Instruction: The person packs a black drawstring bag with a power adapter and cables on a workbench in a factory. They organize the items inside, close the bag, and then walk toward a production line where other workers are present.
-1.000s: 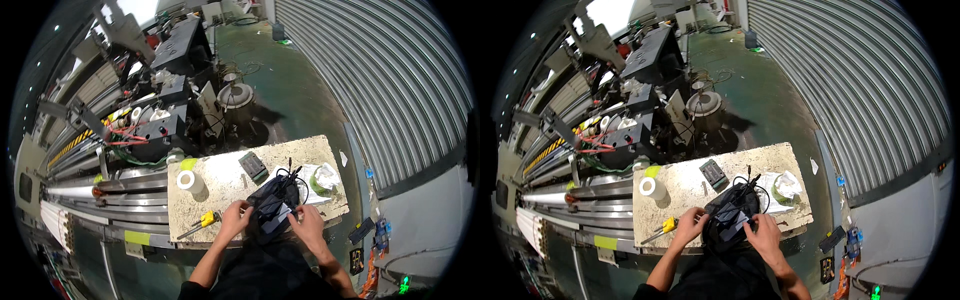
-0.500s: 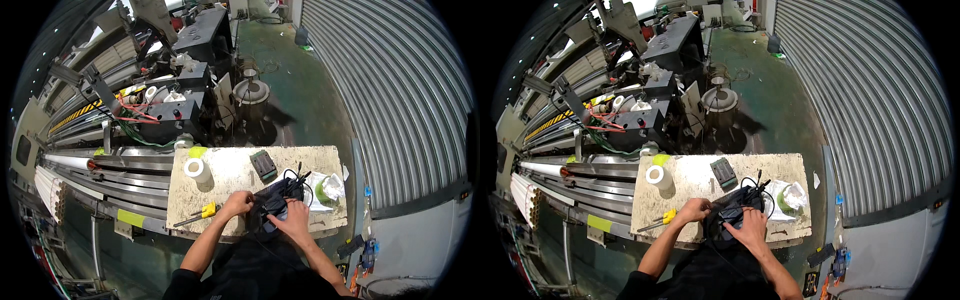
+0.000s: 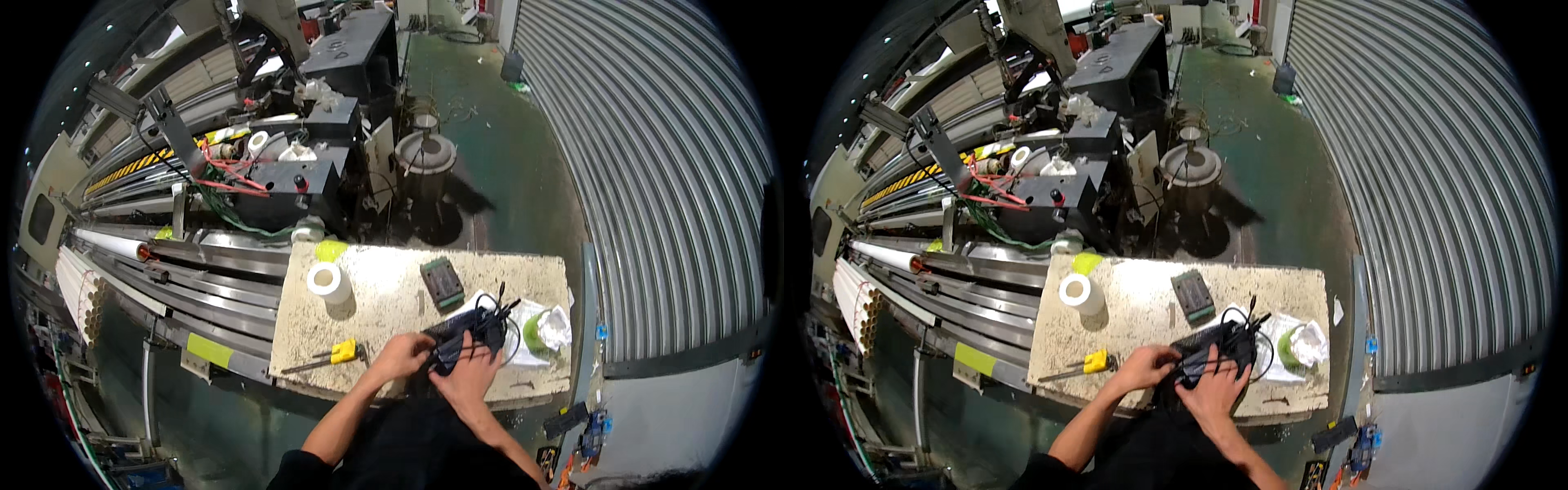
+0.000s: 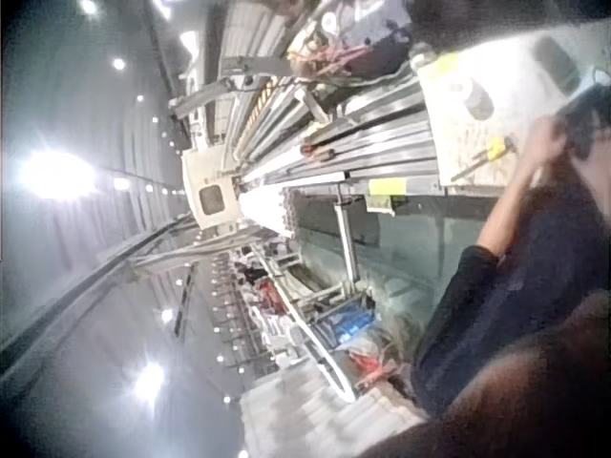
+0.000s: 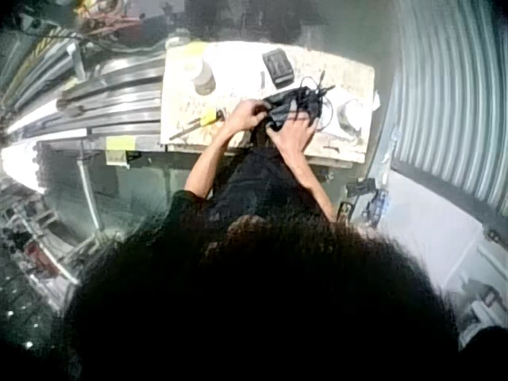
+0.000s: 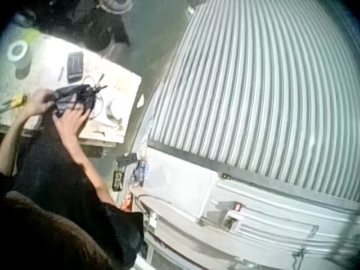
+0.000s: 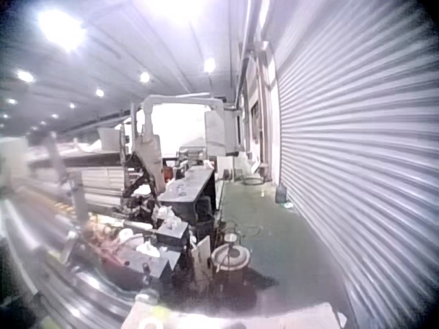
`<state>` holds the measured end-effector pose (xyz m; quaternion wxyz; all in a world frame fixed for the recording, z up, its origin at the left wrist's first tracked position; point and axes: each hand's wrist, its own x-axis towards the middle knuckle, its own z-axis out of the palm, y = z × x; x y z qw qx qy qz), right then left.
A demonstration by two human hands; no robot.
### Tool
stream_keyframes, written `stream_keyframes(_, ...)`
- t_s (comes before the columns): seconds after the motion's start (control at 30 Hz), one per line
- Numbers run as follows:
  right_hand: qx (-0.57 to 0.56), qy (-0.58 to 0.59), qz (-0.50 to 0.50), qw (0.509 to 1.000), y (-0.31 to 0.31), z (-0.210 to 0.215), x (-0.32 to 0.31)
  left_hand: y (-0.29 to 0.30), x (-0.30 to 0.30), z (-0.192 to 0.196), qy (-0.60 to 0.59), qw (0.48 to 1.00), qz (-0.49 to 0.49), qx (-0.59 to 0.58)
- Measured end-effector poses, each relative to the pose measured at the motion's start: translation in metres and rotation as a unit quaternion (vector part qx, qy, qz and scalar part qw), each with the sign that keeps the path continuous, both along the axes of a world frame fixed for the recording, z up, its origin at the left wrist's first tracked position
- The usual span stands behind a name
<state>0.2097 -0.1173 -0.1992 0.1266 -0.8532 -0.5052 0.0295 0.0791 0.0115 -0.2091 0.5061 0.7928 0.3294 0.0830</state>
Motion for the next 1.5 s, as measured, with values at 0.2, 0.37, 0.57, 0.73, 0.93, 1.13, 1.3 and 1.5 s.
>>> stream_keyframes(0.2, 0.063, 0.068, 0.016, 0.996, -0.004, -0.014, 0.008, 0.013, -0.001, 0.015, 0.058, 0.995, -0.06, 0.047)
stream_keyframes(0.37, 0.101, 0.054, 0.072, 0.991, -0.003, 0.014, -0.001, 0.024, 0.007, 0.0, 0.088, 0.987, -0.05, 0.125)
stream_keyframes(0.57, 0.077, 0.076, 0.131, 0.985, -0.019, 0.002, -0.019, 0.014, -0.002, -0.001, 0.033, 0.997, 0.022, 0.069)
stream_keyframes(0.73, 0.041, 0.071, 0.139, 0.987, -0.014, -0.007, -0.019, 0.018, -0.01, 0.004, 0.013, 0.996, 0.066, 0.062)
stream_keyframes(0.93, 0.051, 0.102, 0.23, 0.966, -0.024, 0.04, 0.012, 0.011, -0.013, -0.004, 0.007, 0.995, 0.073, 0.064)
stream_keyframes(1.13, 0.127, 0.085, 0.037, 0.988, 0.001, 0.002, 0.135, 0.017, 0.0, -0.005, 0.098, 0.979, -0.002, 0.177)
stream_keyframes(1.3, -0.107, 0.052, 0.169, 0.978, 0.034, -0.01, 0.137, 0.029, 0.024, -0.002, 0.161, 0.949, -0.121, 0.241)
stream_keyframes(1.5, -0.124, -0.029, 0.074, 0.989, 0.026, -0.019, 0.122, 0.019, 0.035, -0.012, 0.081, 0.959, -0.006, 0.273)
